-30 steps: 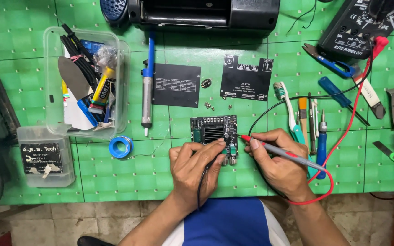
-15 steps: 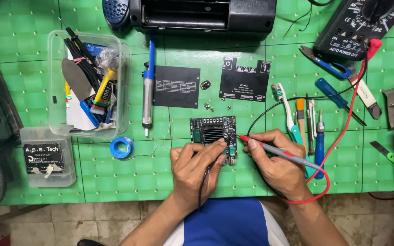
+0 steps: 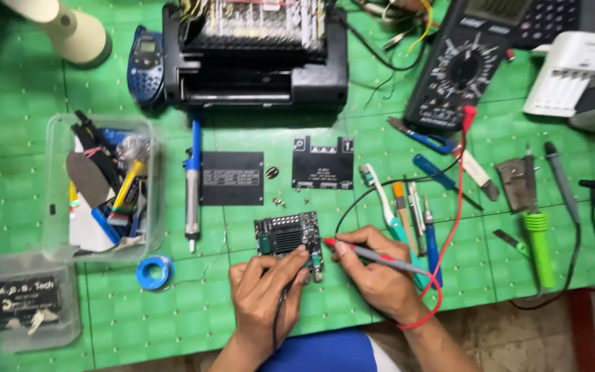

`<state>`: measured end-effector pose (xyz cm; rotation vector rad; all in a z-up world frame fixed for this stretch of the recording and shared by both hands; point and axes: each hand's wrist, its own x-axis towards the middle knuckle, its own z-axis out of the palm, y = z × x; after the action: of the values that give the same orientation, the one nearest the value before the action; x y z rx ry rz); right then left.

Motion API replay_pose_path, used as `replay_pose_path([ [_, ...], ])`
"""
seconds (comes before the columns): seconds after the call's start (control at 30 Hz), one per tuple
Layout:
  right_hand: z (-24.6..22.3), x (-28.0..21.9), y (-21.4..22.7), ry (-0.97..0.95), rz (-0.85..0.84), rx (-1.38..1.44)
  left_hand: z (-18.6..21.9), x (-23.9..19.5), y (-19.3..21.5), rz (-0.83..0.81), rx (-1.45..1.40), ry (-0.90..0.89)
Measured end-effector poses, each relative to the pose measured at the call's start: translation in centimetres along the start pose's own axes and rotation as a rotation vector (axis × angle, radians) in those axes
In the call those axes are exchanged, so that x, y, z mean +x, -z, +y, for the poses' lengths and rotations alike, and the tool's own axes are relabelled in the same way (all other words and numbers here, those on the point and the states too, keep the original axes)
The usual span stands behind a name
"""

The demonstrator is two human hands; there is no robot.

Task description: Using a digital multimeter to test various points and components on a printed circuit board.

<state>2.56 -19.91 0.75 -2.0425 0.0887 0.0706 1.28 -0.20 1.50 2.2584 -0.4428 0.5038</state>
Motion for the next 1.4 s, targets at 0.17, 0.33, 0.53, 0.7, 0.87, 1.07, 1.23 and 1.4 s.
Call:
replay_pose_path([
  [0.17, -0.37, 0.26, 0.19, 0.022, -0.014, 0.025, -0.12, -0.32, -0.39, 0.014, 0.004, 0.013],
  [0.33, 0.12, -0.15, -0.12, 0.01, -0.003, 0.027, 0.18, 0.03, 0.2, 0.001, 0.016, 0.01],
  [0.53, 0.1, -0.48, -0.29, 0.103, 0.049, -0.055, 0.19, -0.28, 0.24, -0.037, 0.092, -0.046],
  [0.7, 0.0, -0.37, -0.23, 0.133, 0.044, -0.094, 0.06, -0.4, -0.17, -0.013, 0.111, -0.052],
  [0.87, 0.0, -0.31, -0.24, 0.143, 0.035, -0.105, 0.02, -0.31, -0.21, -0.013, 0.11, -0.044],
  [1.07, 0.07, -0.29, -0.15, 0.152, 0.023, -0.101, 0.03, -0.2, -0.27, 0.001, 0.068, -0.031],
  [1.23, -0.18, -0.19, -0.1, 0.142, 0.017, -0.081, 0.01, -0.1, -0.26, 0.009, 0.062, -0.034],
  [1.4, 0.35, -0.28, -0.22, 0.147, 0.032, -0.087, 0.16, 0.09, 0.0, -0.01, 0.055, -0.024],
])
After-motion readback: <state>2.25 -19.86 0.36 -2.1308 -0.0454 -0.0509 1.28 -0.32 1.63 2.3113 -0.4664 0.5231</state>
